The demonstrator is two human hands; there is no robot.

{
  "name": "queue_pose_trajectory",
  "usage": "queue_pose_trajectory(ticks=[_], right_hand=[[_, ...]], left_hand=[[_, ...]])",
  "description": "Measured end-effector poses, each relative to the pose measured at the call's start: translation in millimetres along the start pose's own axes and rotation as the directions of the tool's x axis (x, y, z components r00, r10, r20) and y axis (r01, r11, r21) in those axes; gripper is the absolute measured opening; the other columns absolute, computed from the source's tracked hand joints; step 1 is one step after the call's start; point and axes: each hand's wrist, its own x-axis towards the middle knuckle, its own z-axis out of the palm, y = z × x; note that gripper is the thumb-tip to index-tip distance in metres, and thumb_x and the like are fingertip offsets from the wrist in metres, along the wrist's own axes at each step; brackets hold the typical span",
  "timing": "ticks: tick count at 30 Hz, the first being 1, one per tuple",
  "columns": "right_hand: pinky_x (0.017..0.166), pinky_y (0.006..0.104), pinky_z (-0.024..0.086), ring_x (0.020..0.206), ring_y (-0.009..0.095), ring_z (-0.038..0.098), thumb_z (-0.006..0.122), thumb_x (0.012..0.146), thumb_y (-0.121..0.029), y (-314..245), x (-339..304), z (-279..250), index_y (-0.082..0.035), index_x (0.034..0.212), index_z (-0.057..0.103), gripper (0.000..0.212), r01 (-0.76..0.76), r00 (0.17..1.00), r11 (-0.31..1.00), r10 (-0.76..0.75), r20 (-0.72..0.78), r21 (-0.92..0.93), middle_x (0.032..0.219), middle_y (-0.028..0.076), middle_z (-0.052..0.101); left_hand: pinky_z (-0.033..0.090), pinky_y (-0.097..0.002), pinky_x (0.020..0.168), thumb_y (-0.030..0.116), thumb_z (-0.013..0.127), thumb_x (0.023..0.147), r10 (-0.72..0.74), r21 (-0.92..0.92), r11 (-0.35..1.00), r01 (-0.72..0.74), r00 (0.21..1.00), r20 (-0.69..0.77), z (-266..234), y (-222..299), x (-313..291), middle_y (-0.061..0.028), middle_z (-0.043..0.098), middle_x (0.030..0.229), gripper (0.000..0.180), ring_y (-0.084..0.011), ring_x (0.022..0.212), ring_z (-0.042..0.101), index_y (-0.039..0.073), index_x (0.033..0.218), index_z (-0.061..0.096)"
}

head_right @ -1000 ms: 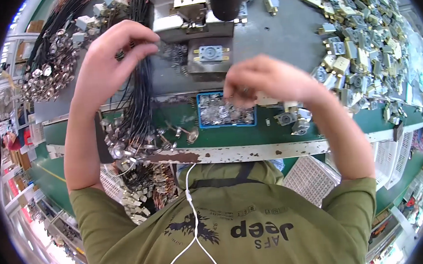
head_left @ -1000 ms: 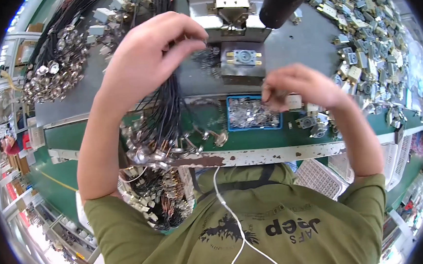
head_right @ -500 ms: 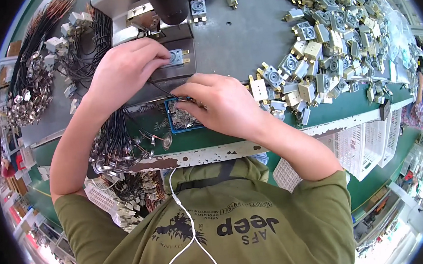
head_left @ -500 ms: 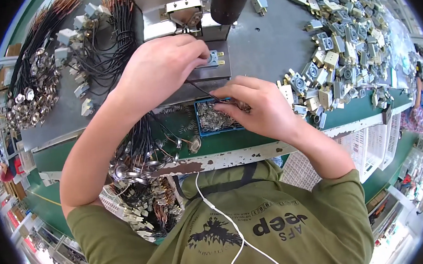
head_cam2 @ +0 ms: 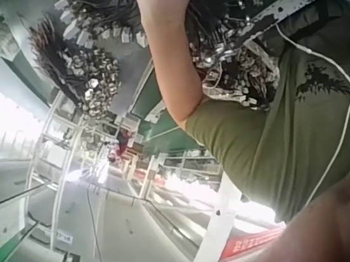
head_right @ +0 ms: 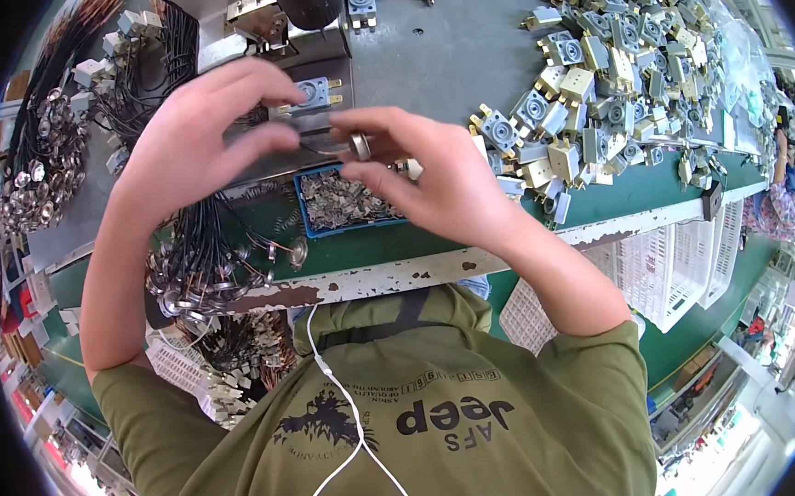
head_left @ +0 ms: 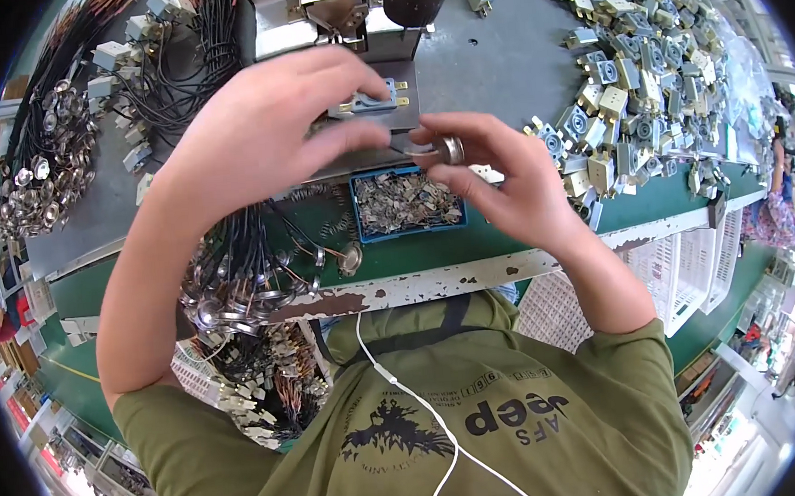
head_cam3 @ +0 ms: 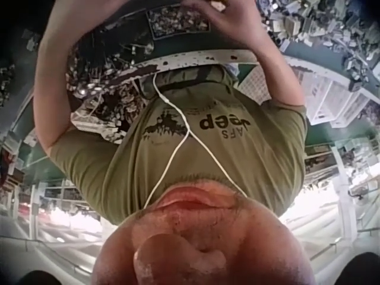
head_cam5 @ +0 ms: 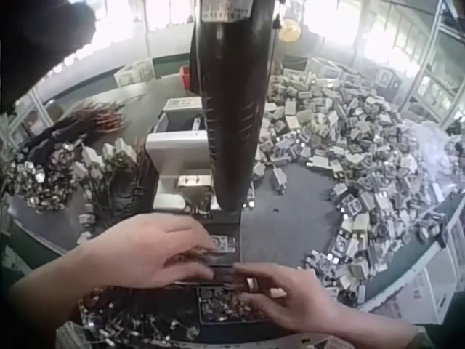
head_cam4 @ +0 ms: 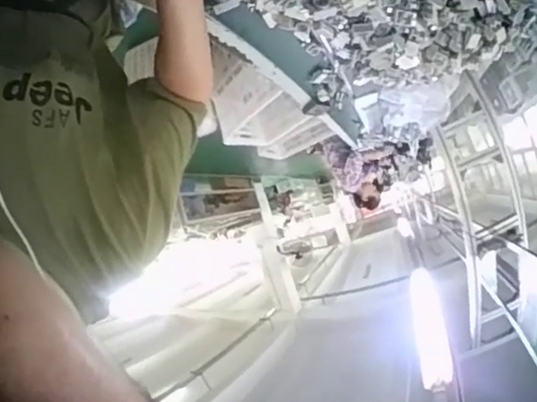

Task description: Assembling small electronic components using an electric screwdriver on a factory production line.

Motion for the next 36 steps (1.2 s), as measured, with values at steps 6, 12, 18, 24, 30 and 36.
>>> queue_pose_trajectory(ticks=[6, 12, 18, 24, 30, 36], right_hand=[[0.092, 0.0326, 0.057, 0.107, 0.02, 0.071, 0.061, 0.106, -0.01, -5.2, 22.9, -12.9, 0.002, 0.138, 0.055, 0.035, -0.258, 0.958, 0.938, 0.216, 0.19, 0.232, 0.118, 0.013, 0.071], [0.1, 0.0378, 0.057, 0.115, 0.027, 0.07, 0.049, 0.111, -0.018, -0.4, 39.0, -5.0, 0.006, 0.145, 0.049, 0.041, -0.363, 0.918, 0.792, 0.215, 0.332, 0.491, 0.125, 0.021, 0.069], [0.1, 0.0378, 0.058, 0.118, 0.026, 0.069, 0.049, 0.111, -0.02, -4.5, 38.6, 4.4, 0.006, 0.15, 0.044, 0.046, -0.306, 0.948, 0.83, 0.22, 0.231, 0.466, 0.129, 0.021, 0.067], [0.089, 0.0306, 0.057, 0.098, 0.016, 0.07, 0.057, 0.109, -0.021, -21.3, 40.7, -1.9, 0.004, 0.14, 0.059, 0.039, -0.319, 0.947, 0.934, 0.31, 0.079, 0.161, 0.113, 0.015, 0.073], [0.086, 0.0315, 0.058, 0.092, 0.017, 0.071, 0.061, 0.106, -0.017, -11.3, 52.3, 1.3, 0.002, 0.128, 0.066, 0.03, -0.211, 0.977, 0.927, 0.195, 0.082, 0.311, 0.101, 0.01, 0.073], [0.088, 0.0296, 0.057, 0.098, 0.014, 0.071, 0.063, 0.105, -0.015, -20.9, 68.4, 5.7, 0.005, 0.115, 0.07, 0.024, 0.048, 0.912, 0.928, 0.109, 0.395, -0.368, 0.107, 0.012, 0.076]], left_hand=[[0.054, -0.0426, 0.076, 0.012, 0.069, 0.091, 0.042, -0.047, 0.998, -0.037, 0.991, 0.129, -17.9, -1.0, -17.4, -0.0112, 0.069, 0.087, 0.011, -0.0335, 0.085, 0.068, 0.005, 0.098, 0.072], [0.051, -0.0399, 0.069, 0.009, 0.071, 0.089, 0.048, -0.066, 0.997, -0.045, 0.998, 0.047, -31.0, -2.1, -25.9, -0.0119, 0.066, 0.085, 0.013, -0.0312, 0.079, 0.065, 0.001, 0.099, 0.072], [0.052, -0.0395, 0.07, 0.011, 0.072, 0.091, 0.022, -0.115, 0.993, -0.024, 1.0, -0.012, -26.6, -2.0, -30.1, -0.0115, 0.069, 0.088, 0.014, -0.0307, 0.08, 0.066, 0.001, 0.099, 0.073], [0.051, -0.0404, 0.069, 0.013, 0.072, 0.09, 0.015, -0.066, 0.998, -0.016, 1.0, -0.008, -24.6, -1.7, -32.6, -0.0104, 0.066, 0.084, 0.014, -0.03, 0.08, 0.066, 0.003, 0.1, 0.073], [0.053, -0.0419, 0.075, 0.017, 0.07, 0.089, -0.025, -0.049, 0.998, 0.025, 1.0, 0.007, -21.2, 5.2, -37.5, -0.0106, 0.063, 0.084, 0.011, -0.0315, 0.083, 0.066, 0.006, 0.092, 0.072], [0.051, -0.0412, 0.072, 0.017, 0.076, 0.083, 0.099, 0.171, 0.979, -0.111, 0.992, 0.078, -33.1, 12.1, -40.3, -0.0082, 0.058, 0.081, 0.013, -0.0286, 0.08, 0.063, 0.007, 0.09, 0.072]])
